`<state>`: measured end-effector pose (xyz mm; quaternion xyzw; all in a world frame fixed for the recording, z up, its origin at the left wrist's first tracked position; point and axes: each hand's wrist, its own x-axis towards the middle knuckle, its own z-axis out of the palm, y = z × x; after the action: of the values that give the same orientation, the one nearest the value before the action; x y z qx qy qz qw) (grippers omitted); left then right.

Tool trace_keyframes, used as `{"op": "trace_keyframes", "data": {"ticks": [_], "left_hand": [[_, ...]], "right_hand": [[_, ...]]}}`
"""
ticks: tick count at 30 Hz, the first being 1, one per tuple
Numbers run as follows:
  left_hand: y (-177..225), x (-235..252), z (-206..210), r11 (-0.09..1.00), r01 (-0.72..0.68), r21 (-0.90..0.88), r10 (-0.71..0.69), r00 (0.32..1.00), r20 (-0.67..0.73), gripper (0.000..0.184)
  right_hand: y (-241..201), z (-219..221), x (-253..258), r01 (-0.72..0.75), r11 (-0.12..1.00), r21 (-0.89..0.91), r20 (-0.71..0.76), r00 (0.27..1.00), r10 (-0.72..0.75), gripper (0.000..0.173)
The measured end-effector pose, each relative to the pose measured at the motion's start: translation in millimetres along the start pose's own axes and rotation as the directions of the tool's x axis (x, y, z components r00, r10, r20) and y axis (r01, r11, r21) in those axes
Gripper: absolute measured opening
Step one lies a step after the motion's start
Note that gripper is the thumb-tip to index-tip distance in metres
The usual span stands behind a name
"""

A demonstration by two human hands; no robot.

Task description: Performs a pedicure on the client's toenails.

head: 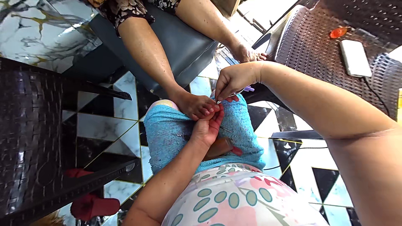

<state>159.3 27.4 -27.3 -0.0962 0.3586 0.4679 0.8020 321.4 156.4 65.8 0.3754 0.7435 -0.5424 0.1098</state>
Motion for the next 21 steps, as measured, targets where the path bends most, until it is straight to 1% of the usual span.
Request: {"op": "trace_keyframes", "data": {"ticks": [5,10,13,18,21], "left_hand": [[2,-1,3,1.000,0.015,0.003,-0.015,0.999,-0.034,0.018],[3,-1,3,1.000,0.014,0.021,-0.013,0.999,-0.044,0.015],[3,-1,4,0.999,0.018,0.026,-0.017,0.998,-0.053,0.014],[3,1,3,1.000,0.020,0.009,-0.020,0.998,-0.052,0.014],[3,2,2,1.000,0.015,0.007,-0.015,0.999,-0.052,0.014]], "right_hand": [[-17,1,5,-0.063,0.989,-0.136,0.021,0.998,0.067,0.018],[-31,1,9,-0.119,0.970,-0.211,0.028,0.991,0.127,0.018],[-39,2,10,-0.160,0.960,-0.228,0.024,0.985,0.169,0.018],[-32,-1,16,-0.115,0.966,-0.231,0.051,0.990,0.130,0.016],[-32,-1,19,-0.141,0.963,-0.229,0.055,0.986,0.157,0.016]]}}
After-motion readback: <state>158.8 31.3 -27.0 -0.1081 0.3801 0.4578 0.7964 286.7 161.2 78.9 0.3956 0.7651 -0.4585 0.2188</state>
